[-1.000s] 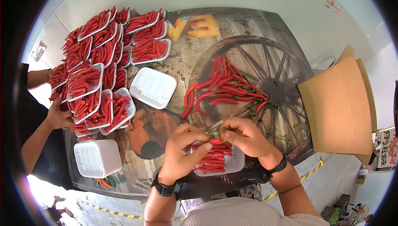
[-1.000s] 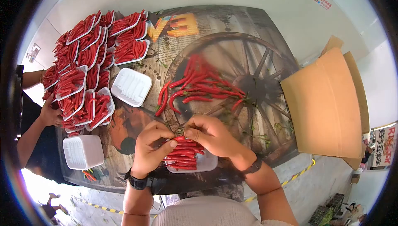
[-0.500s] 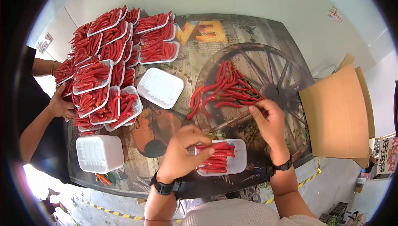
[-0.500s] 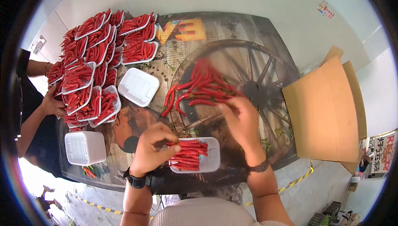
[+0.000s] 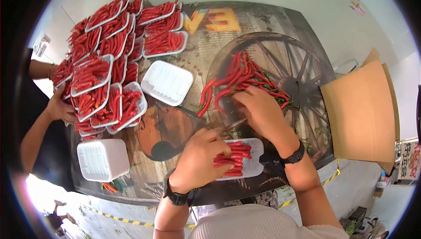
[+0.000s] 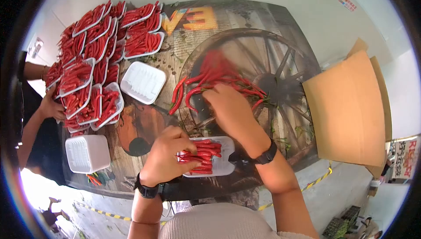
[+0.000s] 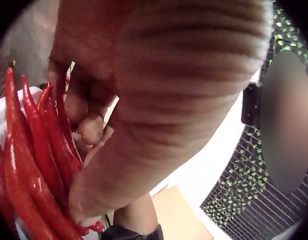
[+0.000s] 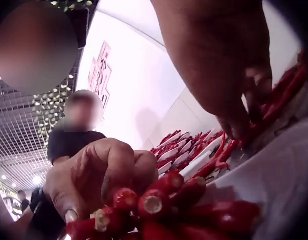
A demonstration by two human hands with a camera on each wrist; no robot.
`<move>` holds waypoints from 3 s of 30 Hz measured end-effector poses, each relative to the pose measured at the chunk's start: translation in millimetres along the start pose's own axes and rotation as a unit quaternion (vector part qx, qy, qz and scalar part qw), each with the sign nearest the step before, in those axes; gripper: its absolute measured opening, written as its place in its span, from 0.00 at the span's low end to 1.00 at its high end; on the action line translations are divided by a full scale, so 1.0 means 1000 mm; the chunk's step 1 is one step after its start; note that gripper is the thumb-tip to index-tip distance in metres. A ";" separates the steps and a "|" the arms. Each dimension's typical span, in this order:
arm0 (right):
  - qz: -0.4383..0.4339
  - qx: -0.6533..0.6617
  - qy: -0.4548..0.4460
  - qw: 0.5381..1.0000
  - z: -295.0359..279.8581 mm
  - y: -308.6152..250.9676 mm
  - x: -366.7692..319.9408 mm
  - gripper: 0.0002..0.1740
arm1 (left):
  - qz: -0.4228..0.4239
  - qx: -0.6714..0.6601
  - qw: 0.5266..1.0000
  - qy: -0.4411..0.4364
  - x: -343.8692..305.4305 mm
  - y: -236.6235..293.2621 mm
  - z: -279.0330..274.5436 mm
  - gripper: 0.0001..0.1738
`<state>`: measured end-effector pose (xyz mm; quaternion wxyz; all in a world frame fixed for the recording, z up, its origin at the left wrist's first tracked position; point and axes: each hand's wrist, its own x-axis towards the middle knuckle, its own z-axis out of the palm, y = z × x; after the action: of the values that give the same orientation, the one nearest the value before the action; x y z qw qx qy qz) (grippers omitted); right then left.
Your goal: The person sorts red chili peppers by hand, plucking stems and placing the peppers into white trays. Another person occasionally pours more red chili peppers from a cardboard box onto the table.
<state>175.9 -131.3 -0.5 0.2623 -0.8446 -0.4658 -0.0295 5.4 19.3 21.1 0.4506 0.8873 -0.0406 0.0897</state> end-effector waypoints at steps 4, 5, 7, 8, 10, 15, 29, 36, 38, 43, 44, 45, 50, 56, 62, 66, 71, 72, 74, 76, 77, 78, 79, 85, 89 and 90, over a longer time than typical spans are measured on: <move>-0.016 -0.016 -0.021 1.000 -0.010 0.002 -0.004 0.13 | -0.023 -0.028 0.997 0.075 0.000 -0.009 -0.002 0.09; -0.028 -0.017 -0.028 0.999 -0.015 0.000 -0.003 0.13 | -0.028 -0.029 0.995 0.089 0.002 -0.011 -0.002 0.09; 0.012 0.050 0.013 0.999 -0.024 -0.007 -0.006 0.15 | -0.088 -0.092 0.981 0.146 0.002 -0.015 0.000 0.07; 0.027 0.105 0.027 0.994 -0.033 -0.012 -0.009 0.13 | -0.089 -0.130 0.974 0.165 0.001 -0.017 0.002 0.06; 0.075 0.209 0.038 0.974 -0.048 -0.031 -0.024 0.12 | -0.125 -0.190 0.957 0.179 0.000 -0.018 0.002 0.06; 0.055 0.352 -0.004 0.934 -0.047 -0.050 -0.068 0.09 | -0.157 -0.233 0.944 0.175 -0.001 -0.019 0.002 0.07; -0.048 0.083 -0.021 0.995 -0.037 -0.039 -0.018 0.13 | -0.192 -0.218 0.932 0.218 0.002 -0.025 0.007 0.08; -0.054 0.017 0.064 0.996 0.011 0.015 0.019 0.18 | -0.169 -0.194 0.947 0.193 -0.001 -0.023 0.012 0.07; -0.038 0.024 0.059 0.997 0.013 0.019 0.020 0.16 | -0.126 -0.151 0.962 0.188 -0.001 -0.027 0.016 0.06; -0.058 0.003 0.082 0.995 0.015 0.020 0.025 0.15 | -0.130 -0.101 0.970 0.178 0.005 -0.021 0.015 0.05; -0.064 -0.013 0.092 0.994 0.015 0.020 0.025 0.15 | -0.151 -0.118 0.963 0.192 0.006 -0.020 0.015 0.06; -0.070 -0.029 0.101 0.992 0.014 0.019 0.024 0.15 | -0.172 -0.135 0.954 0.205 0.006 -0.020 0.016 0.07; -0.052 0.035 0.122 0.991 -0.016 -0.006 0.017 0.13 | -0.157 -0.156 0.944 0.245 0.004 -0.019 0.019 0.14; -0.094 0.182 0.103 0.973 -0.033 -0.046 -0.016 0.09 | -0.036 -0.048 0.972 0.229 0.007 -0.012 0.010 0.21; 0.005 0.316 0.106 0.943 -0.022 -0.043 -0.037 0.11 | -0.026 -0.076 0.981 0.174 0.001 -0.007 0.014 0.12; 0.013 0.287 0.106 0.952 -0.018 -0.040 -0.039 0.12 | -0.036 -0.093 0.977 0.186 0.006 -0.002 0.016 0.11; 0.020 0.321 0.095 0.942 -0.016 -0.038 -0.043 0.10 | -0.051 -0.062 0.984 0.156 0.003 -0.003 0.017 0.10; 0.025 0.339 0.079 0.937 -0.018 -0.037 -0.043 0.09 | -0.053 -0.064 0.985 0.154 0.002 -0.002 0.017 0.09; 0.056 0.390 0.039 0.918 -0.022 -0.035 -0.043 0.09 | -0.047 -0.064 0.986 0.145 0.002 0.001 0.017 0.09; 0.081 0.441 -0.002 0.894 -0.027 -0.031 -0.041 0.08 | -0.057 -0.089 0.982 0.154 0.002 0.003 0.015 0.09; 0.121 0.515 -0.060 0.847 -0.027 -0.029 -0.040 0.08 | -0.053 -0.085 0.984 0.149 0.003 0.004 0.014 0.09; 0.159 0.584 -0.120 0.787 -0.025 -0.027 -0.040 0.09 | -0.057 -0.085 0.984 0.147 0.003 0.003 0.013 0.09; 0.163 0.589 -0.117 0.783 -0.020 -0.026 -0.041 0.09 | -0.063 -0.087 0.984 0.143 0.000 0.003 0.013 0.09; 0.157 0.673 -0.154 0.706 -0.015 -0.020 -0.040 0.13 | -0.094 -0.097 0.983 0.127 -0.007 -0.003 0.001 0.08; 0.162 0.522 0.025 0.837 -0.035 -0.006 -0.038 0.11 | -0.081 -0.080 0.991 0.069 -0.007 0.002 -0.007 0.10; 0.168 0.469 0.035 0.866 -0.037 -0.001 -0.039 0.10 | -0.069 -0.012 0.997 0.032 -0.007 0.002 -0.008 0.13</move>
<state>160.7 -178.7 20.4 0.6447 -0.6861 -0.2658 0.2073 -2.9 24.3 25.5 0.4677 0.8790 0.0346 0.0865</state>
